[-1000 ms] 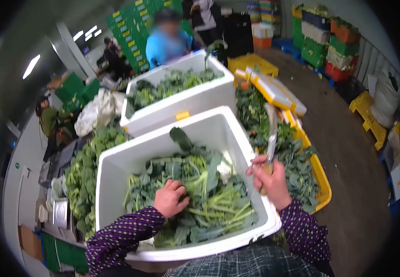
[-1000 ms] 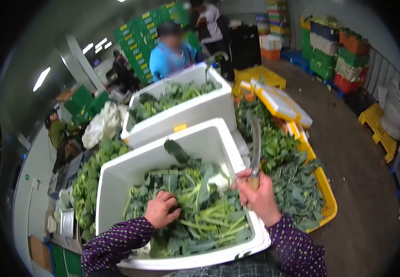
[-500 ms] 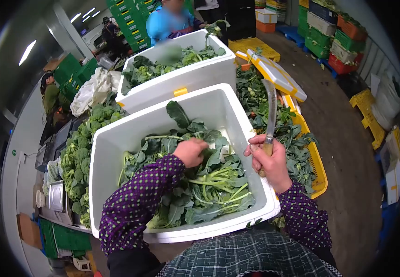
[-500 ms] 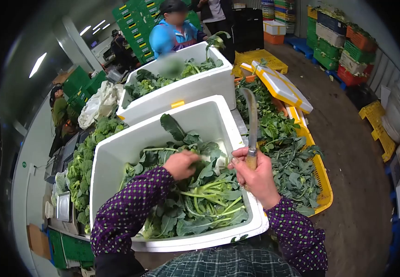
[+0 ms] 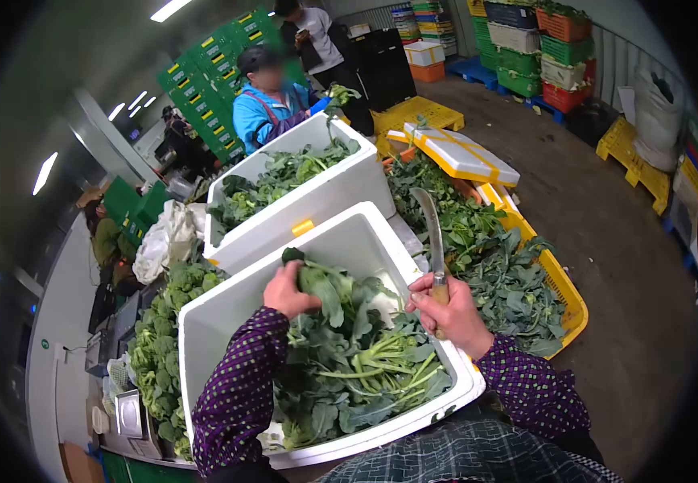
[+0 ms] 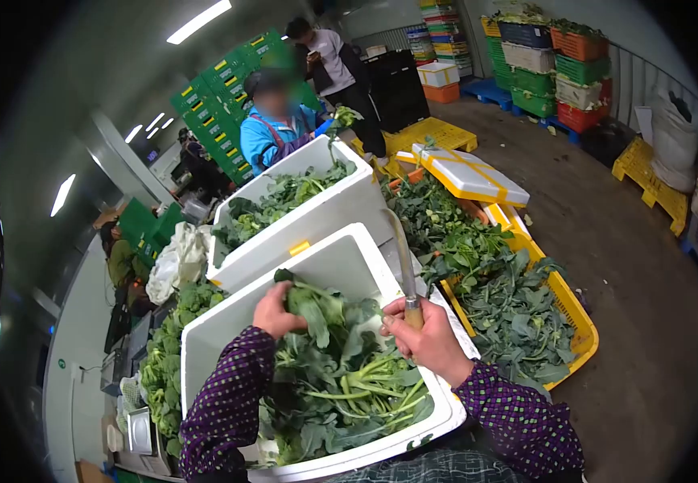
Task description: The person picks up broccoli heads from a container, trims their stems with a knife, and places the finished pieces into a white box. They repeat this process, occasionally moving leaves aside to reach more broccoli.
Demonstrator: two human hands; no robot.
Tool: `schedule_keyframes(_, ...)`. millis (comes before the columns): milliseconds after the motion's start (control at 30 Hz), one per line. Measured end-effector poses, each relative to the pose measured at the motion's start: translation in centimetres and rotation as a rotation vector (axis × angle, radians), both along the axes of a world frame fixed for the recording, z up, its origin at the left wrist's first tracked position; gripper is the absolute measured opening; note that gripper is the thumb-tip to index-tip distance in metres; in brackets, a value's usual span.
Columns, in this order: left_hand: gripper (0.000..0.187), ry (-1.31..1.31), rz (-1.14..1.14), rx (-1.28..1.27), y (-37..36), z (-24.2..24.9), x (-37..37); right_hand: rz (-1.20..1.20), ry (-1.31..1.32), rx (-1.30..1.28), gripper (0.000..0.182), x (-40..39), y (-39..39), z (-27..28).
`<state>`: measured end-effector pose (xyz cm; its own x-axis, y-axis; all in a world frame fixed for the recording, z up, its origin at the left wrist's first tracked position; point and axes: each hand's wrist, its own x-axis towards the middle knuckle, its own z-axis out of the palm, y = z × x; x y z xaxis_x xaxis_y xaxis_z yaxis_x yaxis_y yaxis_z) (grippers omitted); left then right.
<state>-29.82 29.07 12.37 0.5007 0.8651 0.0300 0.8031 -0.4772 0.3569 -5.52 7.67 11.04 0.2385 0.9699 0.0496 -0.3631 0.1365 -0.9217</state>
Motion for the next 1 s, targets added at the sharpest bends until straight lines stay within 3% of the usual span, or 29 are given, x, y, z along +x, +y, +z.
schedule_keyframes(67,0.083,-0.371,0.11,-0.103,-0.2,2.2,-0.4,0.015,0.01,-0.003,0.019,-0.1,0.1,0.0)
schedule_keyframes(167,0.073,-0.949,0.153,-0.621,-3.3,5.2,1.9,0.014,0.012,0.032,0.019,0.0,0.1,0.2)
schedule_keyframes(233,0.064,-1.049,0.023,-0.686,-4.1,4.2,3.7,-0.064,-0.076,0.038,0.019,0.6,-0.1,0.7)
schedule_keyframes(300,0.058,-1.088,0.002,-0.754,-6.5,5.2,6.4,-0.478,-0.844,0.389,0.019,2.2,0.1,1.2)
schedule_keyframes(433,0.051,-1.109,-0.175,-0.895,-8.9,5.3,10.6,-0.573,-1.147,0.377,0.026,5.1,-1.3,1.8)
schedule_keyframes(667,0.043,-1.026,-0.383,-0.878,-10.6,4.2,16.2,-0.705,-1.241,0.22,0.022,8.4,-4.6,3.1)
schedule_keyframes(767,0.04,-0.873,-0.266,-0.951,-11.4,4.4,18.1,-0.586,-1.323,-0.259,0.025,12.0,-6.1,-6.1)
schedule_keyframes(800,0.038,-0.987,-0.261,-1.051,-9.6,1.9,18.3,-0.498,-1.361,-0.369,0.023,13.7,-7.8,-11.2)
schedule_keyframes(833,0.037,-1.011,-0.284,-1.054,-10.0,2.7,18.7,-0.42,-1.387,-0.478,0.022,14.7,-9.5,-15.6)
schedule_keyframes(867,0.037,-0.984,-0.295,-1.038,-9.7,3.3,19.0,-0.498,-1.328,-0.454,0.023,14.9,-10.7,-16.9)
schedule_keyframes(933,0.041,-0.801,-0.25,-0.944,-10.3,4.7,19.4,-0.568,-1.164,-0.476,0.026,14.5,-12.3,-15.1)
schedule_keyframes(967,0.042,-0.845,-0.298,-0.998,-10.5,4.3,19.7,-0.585,-1.056,-0.513,0.026,14.7,-12.0,-12.8)
schedule_keyframes(1000,0.043,-0.888,-0.355,-1.05,-10.4,3.8,20.4,-0.631,-0.955,-0.369,0.028,14.3,-12.0,-9.9)
